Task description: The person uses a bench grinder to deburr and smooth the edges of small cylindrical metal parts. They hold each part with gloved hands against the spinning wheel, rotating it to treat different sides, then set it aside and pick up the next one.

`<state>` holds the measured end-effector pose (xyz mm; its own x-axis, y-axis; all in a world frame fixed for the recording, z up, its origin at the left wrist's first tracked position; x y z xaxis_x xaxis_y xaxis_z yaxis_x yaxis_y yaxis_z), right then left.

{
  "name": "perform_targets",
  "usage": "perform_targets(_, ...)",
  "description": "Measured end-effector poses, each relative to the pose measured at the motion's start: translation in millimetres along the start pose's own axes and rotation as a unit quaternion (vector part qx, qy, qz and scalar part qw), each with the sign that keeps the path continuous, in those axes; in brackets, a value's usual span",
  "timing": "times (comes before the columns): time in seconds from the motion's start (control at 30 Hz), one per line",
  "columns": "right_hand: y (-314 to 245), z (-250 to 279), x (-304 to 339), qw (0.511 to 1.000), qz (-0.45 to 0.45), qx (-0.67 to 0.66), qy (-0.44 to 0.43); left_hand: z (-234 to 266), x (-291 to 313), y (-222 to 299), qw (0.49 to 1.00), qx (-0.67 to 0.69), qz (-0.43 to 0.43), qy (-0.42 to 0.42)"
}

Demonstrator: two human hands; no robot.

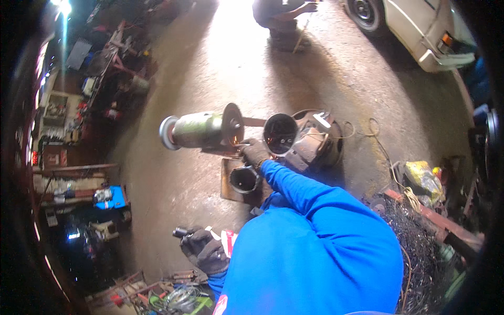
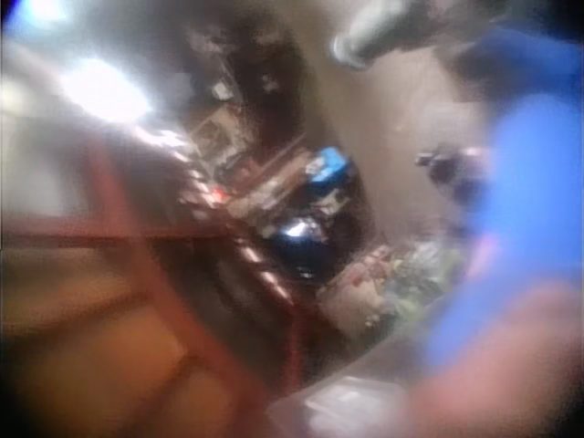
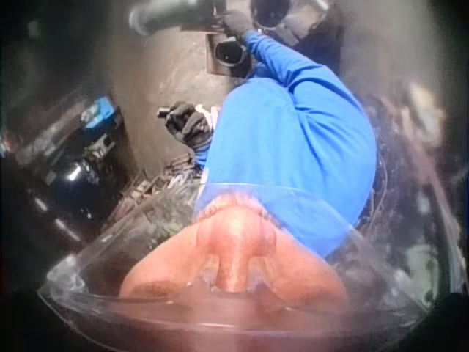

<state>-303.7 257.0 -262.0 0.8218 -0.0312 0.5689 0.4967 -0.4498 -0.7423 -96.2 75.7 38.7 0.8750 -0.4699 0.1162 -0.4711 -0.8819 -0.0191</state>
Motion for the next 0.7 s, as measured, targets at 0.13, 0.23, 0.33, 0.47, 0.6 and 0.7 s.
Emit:
perform_targets(0.13,-2.7,-0.7,3.1,1.000,-0.020,0.020,0.009,9.8,11.7,11.2,1.000,-0.003,0.015,0.005)
perform_targets(0.23,-4.2,2.6,3.7,0.999,-0.036,0.020,0.006,29.6,17.7,34.8,0.997,0.057,-0.040,0.014)
perform_targets(0.33,-7.8,5.6,3.8,0.999,-0.027,0.044,-0.009,17.2,6.9,20.9,1.000,0.021,-0.017,0.002)
perform_targets(0.47,-27.9,3.4,29.0,0.999,-0.019,0.012,0.032,-8.3,-5.6,-4.7,0.998,0.022,0.042,-0.035)
perform_targets(0.6,-2.0,10.7,-2.0,0.999,0.006,-0.004,0.037,-0.6,-2.2,0.0,1.000,-0.002,0.006,-0.014)
perform_targets(0.7,-6.9,-0.3,7.4,0.999,-0.005,0.034,0.023,0.4,-0.1,0.8,1.000,0.010,-0.004,-0.006)
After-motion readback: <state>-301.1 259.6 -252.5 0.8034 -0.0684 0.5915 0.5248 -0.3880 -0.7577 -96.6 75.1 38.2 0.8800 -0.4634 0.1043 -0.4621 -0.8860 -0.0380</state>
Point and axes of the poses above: each hand's wrist, its own x-axis away from the middle knuckle, its own z-axis out of the back of the hand, y = z × x, the point moved 10 cm from there along -x, towards the middle knuckle, and after that the axes turned 3 degrees about x, right-handed, at the moved point
